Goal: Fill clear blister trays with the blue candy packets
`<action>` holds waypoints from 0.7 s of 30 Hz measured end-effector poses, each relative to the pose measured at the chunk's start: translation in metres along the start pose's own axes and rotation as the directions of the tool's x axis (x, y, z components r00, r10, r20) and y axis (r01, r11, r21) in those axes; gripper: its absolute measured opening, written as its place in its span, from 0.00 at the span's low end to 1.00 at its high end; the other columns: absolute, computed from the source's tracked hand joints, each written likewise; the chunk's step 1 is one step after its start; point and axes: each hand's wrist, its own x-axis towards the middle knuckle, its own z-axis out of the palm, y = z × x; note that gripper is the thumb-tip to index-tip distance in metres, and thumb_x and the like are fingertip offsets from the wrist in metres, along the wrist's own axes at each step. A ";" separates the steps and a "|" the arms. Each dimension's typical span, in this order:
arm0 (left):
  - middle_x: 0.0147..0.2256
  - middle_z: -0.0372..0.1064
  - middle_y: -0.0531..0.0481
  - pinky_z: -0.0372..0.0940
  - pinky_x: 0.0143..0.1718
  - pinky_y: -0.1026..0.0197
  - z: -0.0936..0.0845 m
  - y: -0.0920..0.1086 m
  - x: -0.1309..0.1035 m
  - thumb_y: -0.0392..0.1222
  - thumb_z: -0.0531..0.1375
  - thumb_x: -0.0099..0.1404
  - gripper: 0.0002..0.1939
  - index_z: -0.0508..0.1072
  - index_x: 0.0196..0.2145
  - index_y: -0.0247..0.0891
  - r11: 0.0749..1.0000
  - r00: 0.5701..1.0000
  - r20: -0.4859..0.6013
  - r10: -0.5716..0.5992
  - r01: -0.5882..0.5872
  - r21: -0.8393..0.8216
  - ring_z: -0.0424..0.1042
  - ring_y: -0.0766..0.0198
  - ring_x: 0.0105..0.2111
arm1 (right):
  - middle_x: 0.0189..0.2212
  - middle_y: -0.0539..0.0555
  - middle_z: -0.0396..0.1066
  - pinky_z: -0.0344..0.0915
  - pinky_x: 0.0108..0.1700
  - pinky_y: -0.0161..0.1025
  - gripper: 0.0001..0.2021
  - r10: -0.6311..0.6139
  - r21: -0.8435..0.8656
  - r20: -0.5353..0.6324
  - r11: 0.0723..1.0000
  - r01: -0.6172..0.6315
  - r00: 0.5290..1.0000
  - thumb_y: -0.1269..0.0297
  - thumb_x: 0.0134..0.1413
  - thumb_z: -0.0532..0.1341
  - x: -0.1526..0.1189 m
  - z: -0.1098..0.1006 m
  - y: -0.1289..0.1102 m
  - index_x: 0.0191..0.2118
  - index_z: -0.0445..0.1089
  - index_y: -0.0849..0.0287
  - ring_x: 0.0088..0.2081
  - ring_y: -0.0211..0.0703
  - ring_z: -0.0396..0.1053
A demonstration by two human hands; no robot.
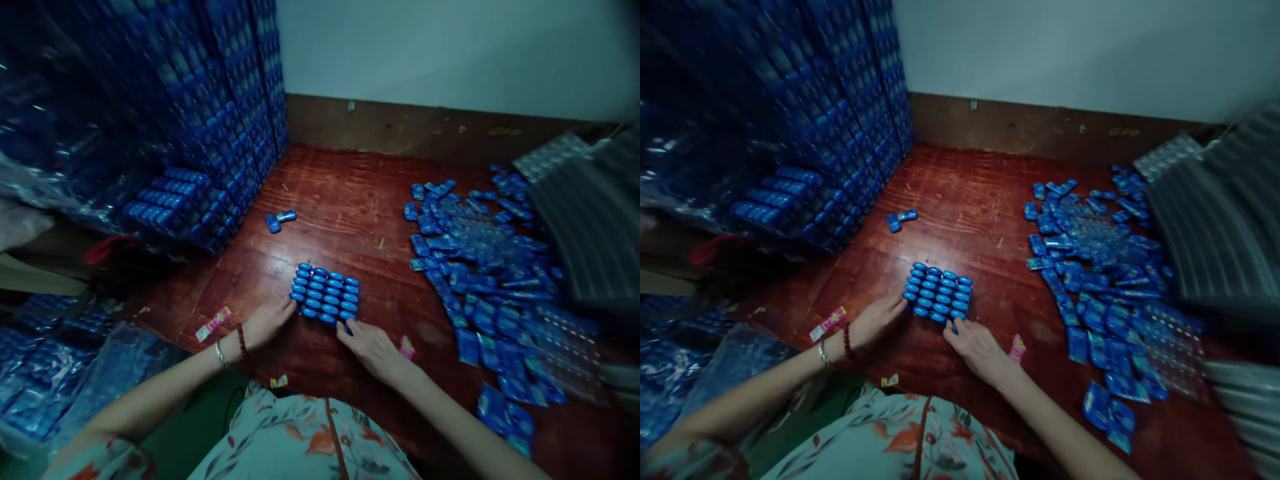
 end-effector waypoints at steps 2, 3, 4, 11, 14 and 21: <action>0.42 0.66 0.37 0.68 0.40 0.54 0.002 0.004 0.007 0.28 0.44 0.65 0.15 0.65 0.45 0.32 0.999 0.996 0.088 -0.021 0.017 0.045 0.68 0.56 0.40 | 0.32 0.53 0.69 0.62 0.33 0.34 0.20 -0.011 0.000 -0.056 1.000 0.011 0.998 0.82 0.53 0.48 0.001 0.006 -0.001 0.46 0.65 0.56 0.31 0.39 0.67; 0.41 0.66 0.37 0.68 0.39 0.53 0.004 0.006 0.009 0.28 0.44 0.64 0.15 0.66 0.44 0.31 0.997 0.993 0.118 -0.030 0.021 0.080 0.68 0.56 0.39 | 0.33 0.53 0.70 0.62 0.33 0.34 0.21 -0.009 -0.008 -0.104 1.000 0.009 0.995 0.83 0.51 0.47 0.001 0.009 -0.001 0.46 0.66 0.56 0.31 0.39 0.67; 0.41 0.66 0.37 0.68 0.39 0.54 0.006 0.006 0.010 0.27 0.45 0.64 0.15 0.66 0.44 0.31 0.993 0.990 0.133 -0.035 0.019 0.115 0.68 0.55 0.39 | 0.33 0.54 0.70 0.63 0.32 0.35 0.22 -0.004 -0.022 -0.159 1.000 0.000 0.987 0.83 0.50 0.47 0.001 0.013 -0.001 0.46 0.66 0.55 0.30 0.39 0.67; 0.41 0.68 0.41 0.66 0.39 0.55 0.018 -0.007 0.006 0.32 0.44 0.67 0.18 0.63 0.52 0.35 0.989 0.997 -0.068 -0.024 0.033 0.147 0.68 0.58 0.38 | 0.32 0.56 0.71 0.63 0.30 0.39 0.18 0.211 -0.096 -0.460 0.954 -0.285 0.863 0.72 0.61 0.48 -0.002 0.033 -0.012 0.54 0.64 0.56 0.27 0.43 0.67; 0.42 0.68 0.40 0.64 0.40 0.53 0.029 -0.013 0.004 0.35 0.47 0.67 0.16 0.67 0.50 0.37 0.971 0.981 -0.189 -0.029 0.073 0.228 0.66 0.55 0.40 | 0.36 0.58 0.71 0.65 0.31 0.40 0.22 0.413 -0.021 -0.456 0.881 -0.473 0.788 0.60 0.62 0.51 0.002 0.036 -0.023 0.61 0.57 0.56 0.31 0.46 0.69; 0.57 0.55 0.38 0.61 0.52 0.48 0.066 -0.017 0.004 0.36 0.50 0.67 0.18 0.65 0.53 0.42 0.988 0.860 -0.492 -0.137 0.085 -0.126 0.56 0.52 0.57 | 0.61 0.66 0.52 0.66 0.47 0.54 0.32 0.665 0.380 -0.332 0.743 -0.550 0.669 0.55 0.63 0.48 0.008 0.059 -0.024 0.67 0.34 0.54 0.56 0.57 0.60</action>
